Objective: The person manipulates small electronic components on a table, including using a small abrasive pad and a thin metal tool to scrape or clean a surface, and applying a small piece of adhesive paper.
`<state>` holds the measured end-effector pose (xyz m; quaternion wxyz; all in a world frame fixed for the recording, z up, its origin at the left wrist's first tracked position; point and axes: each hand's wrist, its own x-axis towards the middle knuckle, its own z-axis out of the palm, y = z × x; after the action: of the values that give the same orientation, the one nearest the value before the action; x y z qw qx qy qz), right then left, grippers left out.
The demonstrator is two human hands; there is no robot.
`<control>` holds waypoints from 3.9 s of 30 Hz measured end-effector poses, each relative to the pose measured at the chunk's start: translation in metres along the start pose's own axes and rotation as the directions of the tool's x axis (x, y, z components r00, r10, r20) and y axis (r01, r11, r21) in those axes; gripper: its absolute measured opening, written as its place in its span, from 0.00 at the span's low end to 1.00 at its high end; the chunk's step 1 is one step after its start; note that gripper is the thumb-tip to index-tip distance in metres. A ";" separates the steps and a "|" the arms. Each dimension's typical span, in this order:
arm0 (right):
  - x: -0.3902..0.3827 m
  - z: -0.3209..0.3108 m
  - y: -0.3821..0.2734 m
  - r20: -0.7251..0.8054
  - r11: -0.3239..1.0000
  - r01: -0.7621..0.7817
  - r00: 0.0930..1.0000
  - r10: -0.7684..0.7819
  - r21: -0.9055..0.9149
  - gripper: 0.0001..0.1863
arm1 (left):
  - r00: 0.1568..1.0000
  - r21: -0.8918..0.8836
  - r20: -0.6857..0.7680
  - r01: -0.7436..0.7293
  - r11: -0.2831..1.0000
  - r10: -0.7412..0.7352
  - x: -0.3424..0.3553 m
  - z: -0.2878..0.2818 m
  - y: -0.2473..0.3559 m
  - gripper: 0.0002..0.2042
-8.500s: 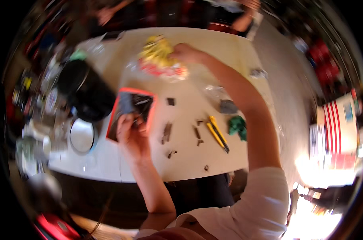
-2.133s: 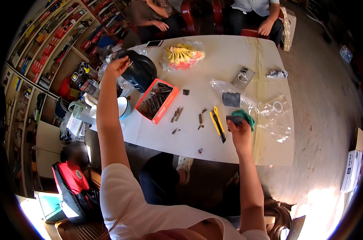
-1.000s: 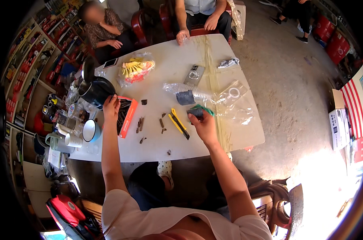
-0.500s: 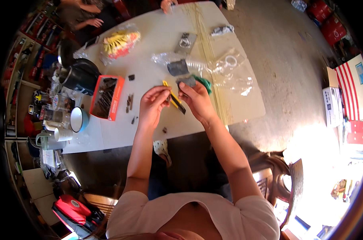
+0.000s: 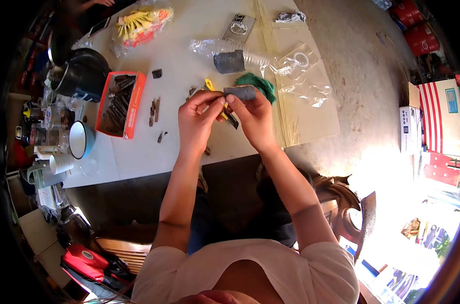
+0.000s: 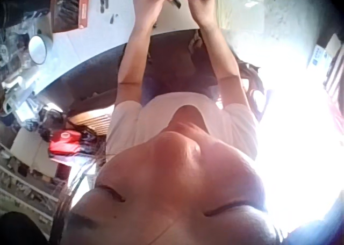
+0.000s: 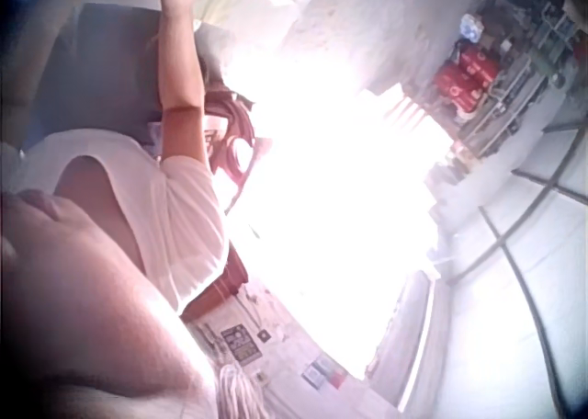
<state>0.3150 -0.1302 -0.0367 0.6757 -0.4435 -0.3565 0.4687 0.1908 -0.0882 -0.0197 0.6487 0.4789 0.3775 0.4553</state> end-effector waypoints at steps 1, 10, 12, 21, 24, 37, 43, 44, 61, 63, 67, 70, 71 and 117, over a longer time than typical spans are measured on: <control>0.000 0.002 0.002 -0.014 1.000 0.003 1.000 -0.003 -0.015 0.06 | 1.000 -0.027 -0.013 0.005 1.000 -0.005 0.001 -0.001 -0.004 0.05; 0.006 0.008 0.008 -0.015 0.989 -0.122 0.992 0.123 0.079 0.08 | 0.987 0.106 -0.083 -0.125 0.986 0.134 0.004 -0.009 -0.011 0.04; 0.003 0.009 0.007 -0.016 0.975 -0.156 0.987 0.160 0.157 0.07 | 0.987 0.096 -0.091 -0.124 0.988 0.133 0.002 -0.008 -0.013 0.04; 0.012 -0.001 0.012 -0.002 0.910 -0.162 0.984 0.176 0.382 0.01 | 0.984 -0.402 0.038 0.173 0.899 -0.173 0.001 -0.012 -0.006 0.11; 0.016 -0.006 0.009 -0.050 0.928 -0.109 0.990 0.135 0.357 0.01 | 0.963 -0.574 0.127 0.265 0.774 -0.236 0.008 -0.020 -0.011 0.13; 0.004 0.014 -0.002 -0.076 0.997 0.067 0.995 -0.071 -0.049 0.07 | 0.987 -0.657 0.102 0.160 0.737 -0.122 0.011 -0.017 -0.001 0.14; -0.002 0.032 -0.027 -0.078 0.941 0.291 0.949 -0.307 -0.171 0.07 | 0.995 -0.657 0.100 0.068 0.751 -0.002 0.003 -0.004 0.025 0.13; -0.004 0.033 -0.031 -0.073 0.930 0.311 0.941 -0.330 -0.195 0.06 | 0.996 -0.647 0.086 0.044 0.762 0.015 0.001 -0.002 0.028 0.13; -0.008 0.027 -0.054 0.043 0.706 0.497 0.832 -0.554 -0.505 0.08 | 0.991 -0.537 0.075 -0.055 0.842 0.113 -0.012 0.009 0.040 0.11; -0.008 0.026 -0.056 0.042 0.678 0.482 0.831 -0.555 -0.555 0.08 | 0.992 -0.524 0.068 -0.057 0.850 0.109 -0.011 0.011 0.039 0.11; -0.010 0.031 -0.053 -0.034 0.678 0.401 0.846 -0.531 -0.617 0.08 | 0.988 -0.501 0.035 -0.114 0.858 0.151 -0.013 0.008 0.036 0.11; -0.011 0.031 -0.062 0.029 0.574 0.439 0.811 -0.585 -0.691 0.08 | 0.985 -0.451 0.059 -0.118 0.885 0.162 -0.013 0.011 0.034 0.11; -0.012 0.032 -0.063 0.035 0.543 0.446 0.795 -0.606 -0.711 0.08 | 0.985 -0.466 0.070 -0.106 0.878 0.156 -0.013 0.012 0.034 0.12; -0.019 0.029 -0.073 0.185 0.511 0.522 0.801 -0.570 -0.683 0.11 | 0.907 -0.204 -0.189 -0.412 0.888 0.377 -0.026 0.000 0.047 0.13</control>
<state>0.3065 -0.1528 0.0401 0.5762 -0.5459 -0.6066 0.0449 0.1721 -0.1071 0.0270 0.5665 0.4298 0.2603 0.6532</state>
